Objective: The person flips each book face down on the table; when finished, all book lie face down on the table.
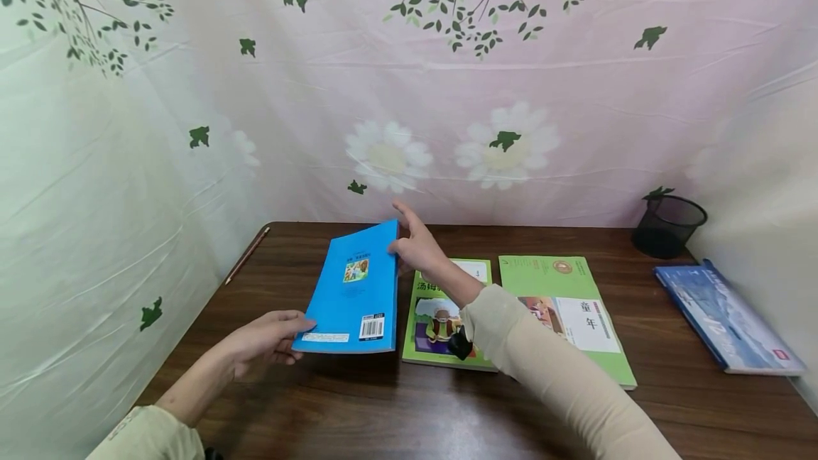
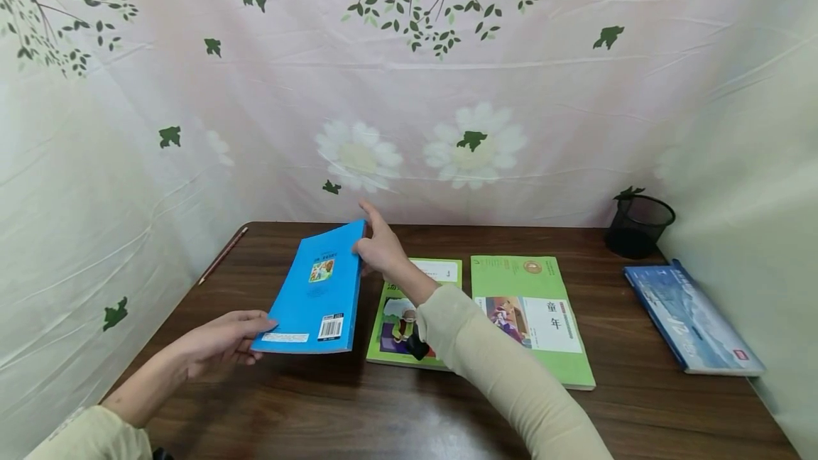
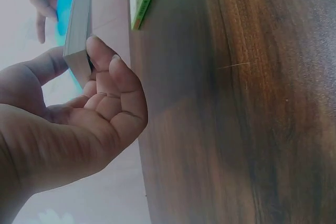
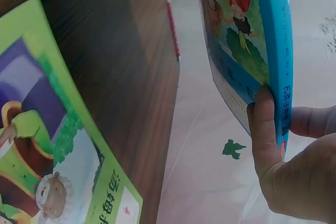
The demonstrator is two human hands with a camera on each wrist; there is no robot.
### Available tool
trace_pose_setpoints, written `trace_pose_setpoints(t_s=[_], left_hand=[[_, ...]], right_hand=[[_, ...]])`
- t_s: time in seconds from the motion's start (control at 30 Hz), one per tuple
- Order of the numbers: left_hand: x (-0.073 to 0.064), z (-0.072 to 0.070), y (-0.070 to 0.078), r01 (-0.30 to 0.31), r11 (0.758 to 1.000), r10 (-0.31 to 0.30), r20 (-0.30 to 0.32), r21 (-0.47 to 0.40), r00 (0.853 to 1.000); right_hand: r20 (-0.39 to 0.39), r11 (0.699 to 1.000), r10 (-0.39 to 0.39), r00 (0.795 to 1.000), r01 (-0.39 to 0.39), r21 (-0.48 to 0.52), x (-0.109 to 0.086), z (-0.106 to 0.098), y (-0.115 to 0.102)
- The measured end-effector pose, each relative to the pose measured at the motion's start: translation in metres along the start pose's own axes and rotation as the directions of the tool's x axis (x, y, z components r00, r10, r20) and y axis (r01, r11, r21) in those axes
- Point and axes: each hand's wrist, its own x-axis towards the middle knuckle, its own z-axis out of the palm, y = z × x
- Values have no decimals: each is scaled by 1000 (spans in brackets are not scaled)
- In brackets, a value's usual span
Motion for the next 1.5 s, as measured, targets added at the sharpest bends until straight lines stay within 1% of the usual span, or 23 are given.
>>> trace_pose_setpoints(t_s=[0.2, 0.33, 0.5, 0.83, 1.07, 1.27, 1.37, 1.5], left_hand=[[0, -1, 0, -12, 1000, 12, 4, -9, 1000], [0, -3, -1, -32, 999, 33, 12, -17, 999], [1, -4, -3, -47, 999, 48, 14, -25, 999], [0, -5, -3, -53, 999, 53, -29, -12, 998], [1, -5, -4, -51, 999, 51, -53, -3, 997], [4, -5, -6, -63, 998, 64, -59, 15, 996], [5, -4, -7, -53, 998, 54, -78, 16, 996], [8, -3, -9, -49, 999, 51, -87, 20, 995]], right_hand=[[-1, 999, 3, 1000, -3, -33, 2, 2, 7], [-17, 999, 6, 1000, -7, -49, 4, 3, 12], [-30, 995, 4, 1000, -6, -97, 6, 3, 21], [-31, 995, -3, 1000, 0, -97, 8, 4, 28], [-33, 993, 48, 998, -51, -103, 10, 4, 32], [-24, 989, 65, 998, -67, -132, 13, 2, 38], [-23, 988, 75, 997, -78, -132, 14, 2, 40], [-25, 986, 86, 996, -88, -138, 16, 2, 42]])
